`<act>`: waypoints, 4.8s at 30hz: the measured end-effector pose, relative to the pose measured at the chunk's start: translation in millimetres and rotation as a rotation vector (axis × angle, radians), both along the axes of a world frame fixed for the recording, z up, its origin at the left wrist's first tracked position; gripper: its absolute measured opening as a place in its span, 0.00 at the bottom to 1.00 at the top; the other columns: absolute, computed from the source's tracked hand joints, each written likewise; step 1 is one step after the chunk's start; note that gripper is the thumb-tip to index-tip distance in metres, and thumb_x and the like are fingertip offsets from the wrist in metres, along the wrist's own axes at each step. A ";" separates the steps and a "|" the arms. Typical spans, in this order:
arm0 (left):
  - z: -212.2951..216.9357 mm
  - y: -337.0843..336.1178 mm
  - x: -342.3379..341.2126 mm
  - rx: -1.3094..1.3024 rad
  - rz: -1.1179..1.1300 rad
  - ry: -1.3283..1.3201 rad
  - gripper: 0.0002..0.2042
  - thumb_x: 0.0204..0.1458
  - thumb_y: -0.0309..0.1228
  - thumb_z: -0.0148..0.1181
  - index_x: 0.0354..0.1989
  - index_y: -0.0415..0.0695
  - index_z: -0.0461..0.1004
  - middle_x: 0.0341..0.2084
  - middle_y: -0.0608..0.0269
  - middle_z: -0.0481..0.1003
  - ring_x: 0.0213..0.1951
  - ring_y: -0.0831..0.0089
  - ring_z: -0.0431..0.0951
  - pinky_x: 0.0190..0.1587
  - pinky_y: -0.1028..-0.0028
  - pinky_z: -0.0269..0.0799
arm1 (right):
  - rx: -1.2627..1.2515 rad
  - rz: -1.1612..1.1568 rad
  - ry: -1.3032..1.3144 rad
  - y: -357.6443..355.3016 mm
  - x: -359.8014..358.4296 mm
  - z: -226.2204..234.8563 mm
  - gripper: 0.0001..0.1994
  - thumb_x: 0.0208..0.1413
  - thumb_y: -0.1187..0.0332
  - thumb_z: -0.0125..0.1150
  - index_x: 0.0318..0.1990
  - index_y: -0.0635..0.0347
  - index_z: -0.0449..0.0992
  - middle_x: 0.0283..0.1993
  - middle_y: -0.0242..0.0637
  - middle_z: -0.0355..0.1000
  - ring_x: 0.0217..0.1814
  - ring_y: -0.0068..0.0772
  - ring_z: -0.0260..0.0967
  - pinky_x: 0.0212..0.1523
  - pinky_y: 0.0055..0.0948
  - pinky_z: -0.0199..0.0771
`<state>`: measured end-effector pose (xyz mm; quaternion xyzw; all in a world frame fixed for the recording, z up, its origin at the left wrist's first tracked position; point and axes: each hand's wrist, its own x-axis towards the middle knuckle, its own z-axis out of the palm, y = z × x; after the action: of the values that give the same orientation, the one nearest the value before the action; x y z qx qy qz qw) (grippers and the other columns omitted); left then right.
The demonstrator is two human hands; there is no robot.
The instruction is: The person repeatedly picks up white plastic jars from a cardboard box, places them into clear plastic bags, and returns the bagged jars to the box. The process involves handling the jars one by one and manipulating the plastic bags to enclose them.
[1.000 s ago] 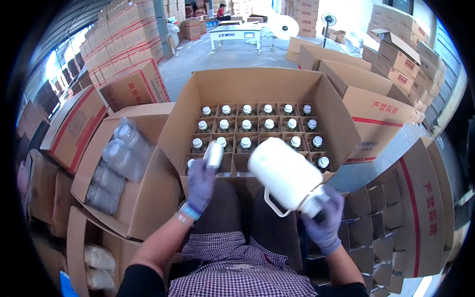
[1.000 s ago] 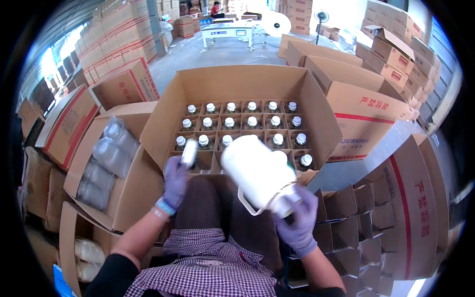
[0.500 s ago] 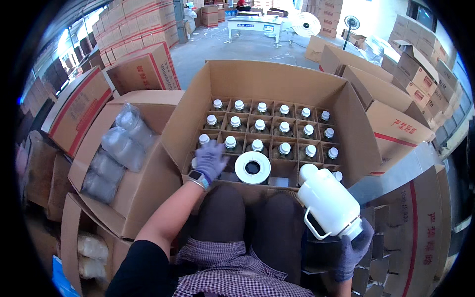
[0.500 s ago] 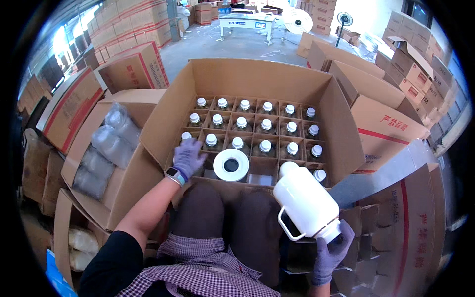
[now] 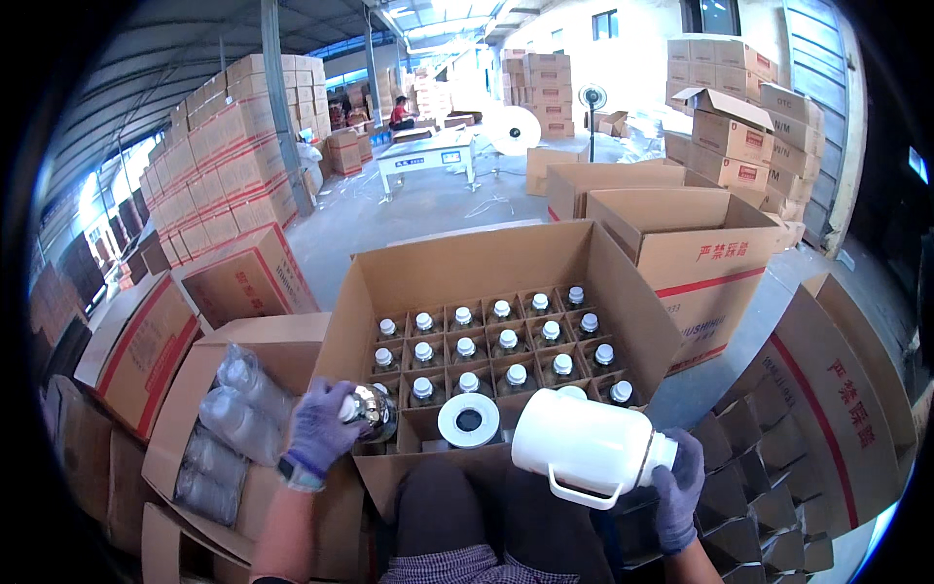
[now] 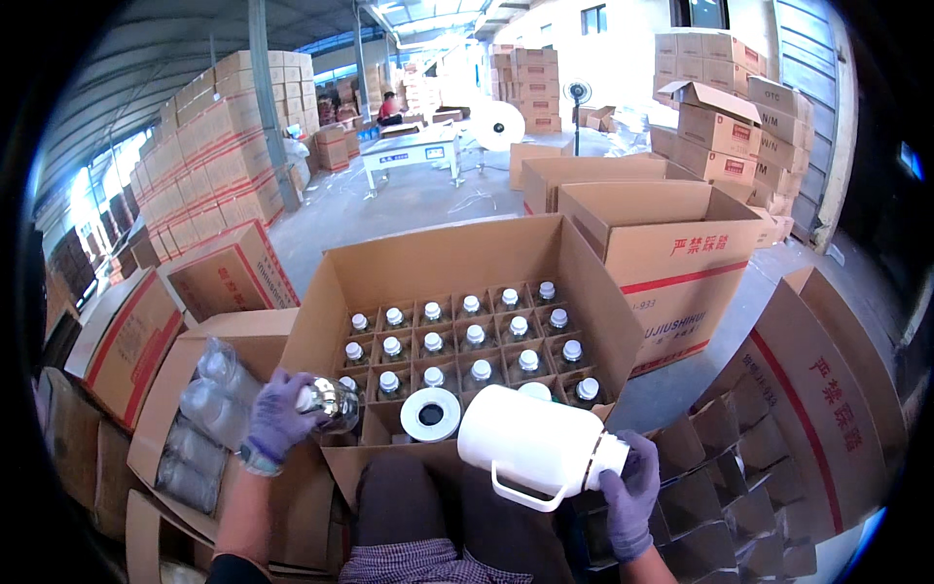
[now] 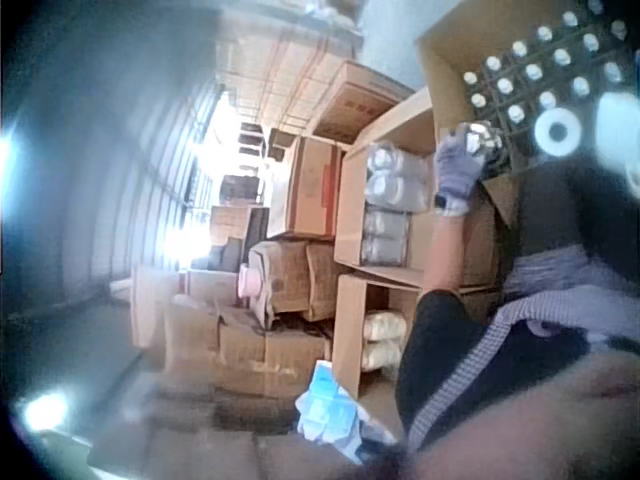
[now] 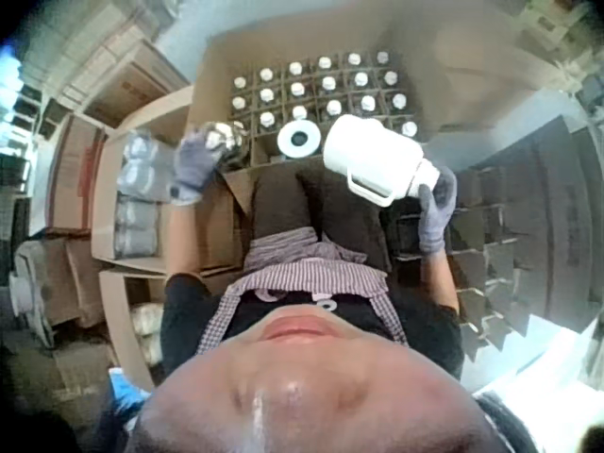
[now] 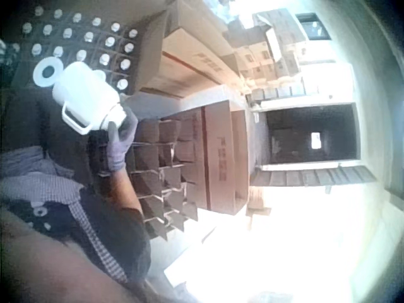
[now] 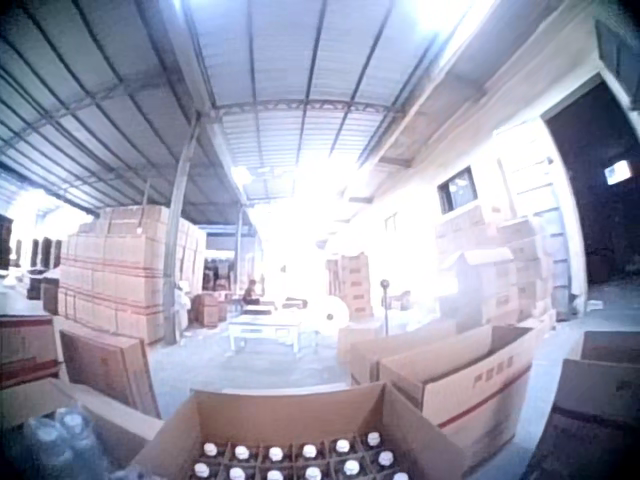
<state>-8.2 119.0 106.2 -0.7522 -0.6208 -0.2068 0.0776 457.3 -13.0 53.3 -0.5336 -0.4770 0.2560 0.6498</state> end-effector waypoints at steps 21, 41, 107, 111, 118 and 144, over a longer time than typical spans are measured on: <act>-77.4 -197.0 13.3 -0.722 -0.315 -0.131 0.34 0.42 0.48 0.76 0.56 0.40 0.75 0.42 0.48 0.79 0.46 0.58 0.81 0.50 0.63 0.75 | -0.348 0.727 -0.262 62.1 -73.6 -51.5 0.19 0.62 0.56 0.60 0.54 0.58 0.79 0.53 0.44 0.77 0.57 0.41 0.74 0.59 0.35 0.71; -84.6 -129.6 65.1 -0.610 -0.525 -1.597 0.33 0.57 0.36 0.64 0.69 0.36 0.58 0.64 0.51 0.66 0.63 0.62 0.70 0.64 0.59 0.68 | 0.493 0.321 -0.355 -13.5 -88.0 103.1 0.26 0.47 0.64 0.70 0.55 0.63 0.75 0.47 0.47 0.73 0.50 0.49 0.73 0.52 0.40 0.73; -80.4 -147.9 6.7 -0.265 -0.173 -1.531 0.37 0.56 0.52 0.65 0.62 0.30 0.68 0.53 0.51 0.77 0.53 0.60 0.79 0.56 0.65 0.73 | 0.639 0.723 -0.863 83.8 -107.9 27.4 0.38 0.44 0.60 0.77 0.63 0.55 0.67 0.64 0.51 0.66 0.63 0.56 0.68 0.63 0.46 0.71; -29.7 -162.0 25.7 -0.224 -0.212 -1.028 0.26 0.51 0.46 0.72 0.46 0.34 0.80 0.46 0.50 0.81 0.43 0.62 0.83 0.47 0.68 0.77 | -0.147 0.764 0.002 76.4 -105.7 -51.1 0.28 0.62 0.46 0.58 0.57 0.62 0.73 0.40 0.45 0.79 0.40 0.35 0.81 0.42 0.36 0.82; 6.0 -147.7 31.8 -0.166 -0.550 -0.556 0.17 0.45 0.43 0.74 0.35 0.41 0.85 0.53 0.47 0.78 0.53 0.51 0.80 0.53 0.62 0.74 | -0.535 0.937 -0.005 51.8 -109.3 -78.9 0.28 0.65 0.42 0.49 0.54 0.60 0.74 0.37 0.44 0.79 0.33 0.35 0.78 0.34 0.32 0.78; -94.2 -32.2 74.9 -0.584 -0.460 -1.767 0.45 0.50 0.38 0.74 0.72 0.39 0.51 0.62 0.50 0.67 0.60 0.61 0.72 0.61 0.62 0.71 | -0.261 0.889 0.038 150.6 -143.7 -4.3 0.23 0.63 0.60 0.59 0.60 0.65 0.71 0.47 0.43 0.75 0.48 0.35 0.74 0.51 0.33 0.74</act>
<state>66.8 86.8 12.0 -0.4177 -0.3192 -0.5468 -0.6516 313.6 137.6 49.1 -0.3501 -0.6111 0.5774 0.4129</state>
